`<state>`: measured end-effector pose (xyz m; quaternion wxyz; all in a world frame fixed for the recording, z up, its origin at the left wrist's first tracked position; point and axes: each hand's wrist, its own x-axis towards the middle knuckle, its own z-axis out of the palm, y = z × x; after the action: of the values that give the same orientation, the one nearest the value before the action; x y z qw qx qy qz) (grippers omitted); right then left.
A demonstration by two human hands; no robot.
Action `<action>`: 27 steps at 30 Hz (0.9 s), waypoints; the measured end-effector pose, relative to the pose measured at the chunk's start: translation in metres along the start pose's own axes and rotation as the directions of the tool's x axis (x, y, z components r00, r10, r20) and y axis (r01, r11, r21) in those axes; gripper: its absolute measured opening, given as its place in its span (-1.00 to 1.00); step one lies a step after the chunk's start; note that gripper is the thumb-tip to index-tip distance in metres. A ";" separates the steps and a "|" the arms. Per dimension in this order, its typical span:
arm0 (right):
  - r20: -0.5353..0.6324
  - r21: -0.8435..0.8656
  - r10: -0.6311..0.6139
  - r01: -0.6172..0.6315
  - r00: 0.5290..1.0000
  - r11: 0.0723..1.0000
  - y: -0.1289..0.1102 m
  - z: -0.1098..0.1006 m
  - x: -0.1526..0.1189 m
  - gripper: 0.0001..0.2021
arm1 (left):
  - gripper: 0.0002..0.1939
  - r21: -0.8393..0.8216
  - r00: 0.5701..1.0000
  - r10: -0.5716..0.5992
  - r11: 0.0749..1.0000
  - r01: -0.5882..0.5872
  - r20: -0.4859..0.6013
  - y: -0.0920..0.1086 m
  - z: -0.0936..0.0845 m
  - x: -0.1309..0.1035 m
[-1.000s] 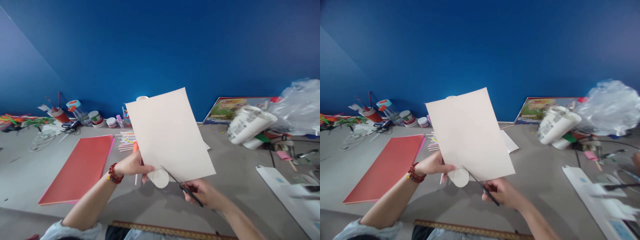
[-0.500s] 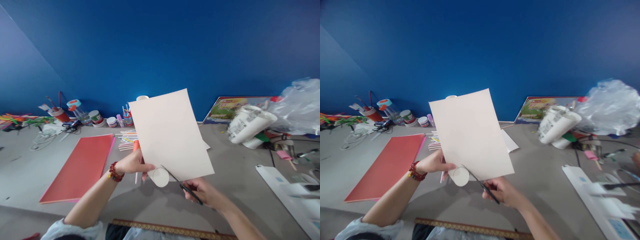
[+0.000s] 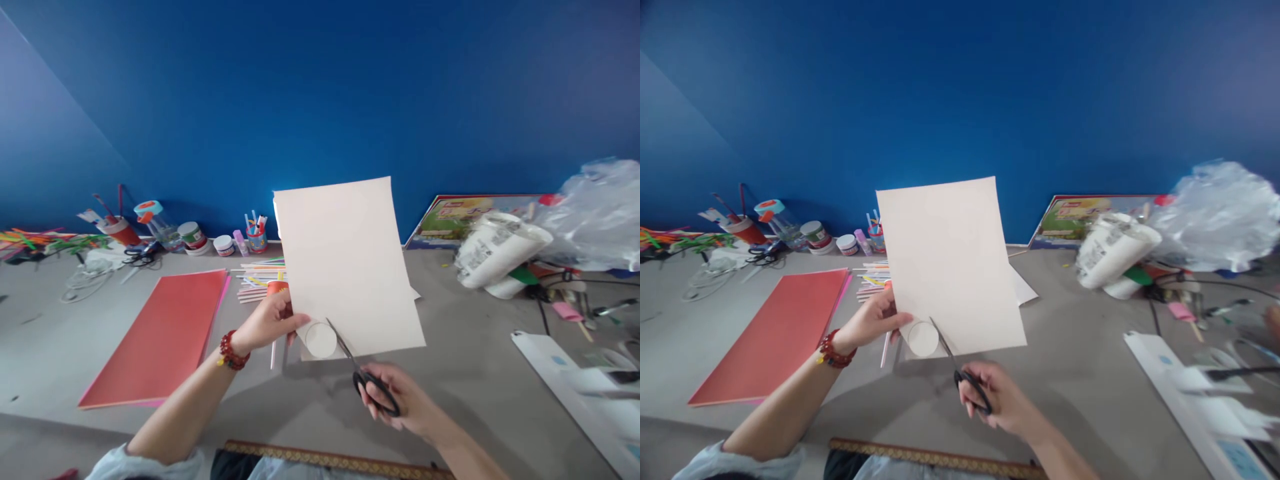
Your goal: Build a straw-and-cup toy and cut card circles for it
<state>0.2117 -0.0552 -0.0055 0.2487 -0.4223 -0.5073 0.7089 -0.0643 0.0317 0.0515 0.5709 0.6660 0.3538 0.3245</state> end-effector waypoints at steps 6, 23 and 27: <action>0.087 0.049 0.084 -0.089 0.993 0.995 -0.009 0.010 -0.011 -0.43 | -0.68 0.127 0.999 -0.014 0.992 0.010 0.035 -0.004 -0.004 -0.002; 0.011 0.004 -0.001 0.001 1.000 1.000 0.002 0.024 0.002 -0.44 | -0.72 0.315 0.985 0.108 0.947 -0.059 -0.138 -0.003 0.014 0.004; -0.030 -0.036 -0.087 0.086 0.996 0.996 0.009 0.025 0.008 -0.44 | -0.71 0.331 0.976 0.157 0.938 -0.100 -0.152 0.000 0.018 0.002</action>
<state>0.1871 -0.0652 -0.0128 0.2799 -0.4154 -0.5332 0.6817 -0.0481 0.0238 0.0489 0.3989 0.7406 0.4065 0.3567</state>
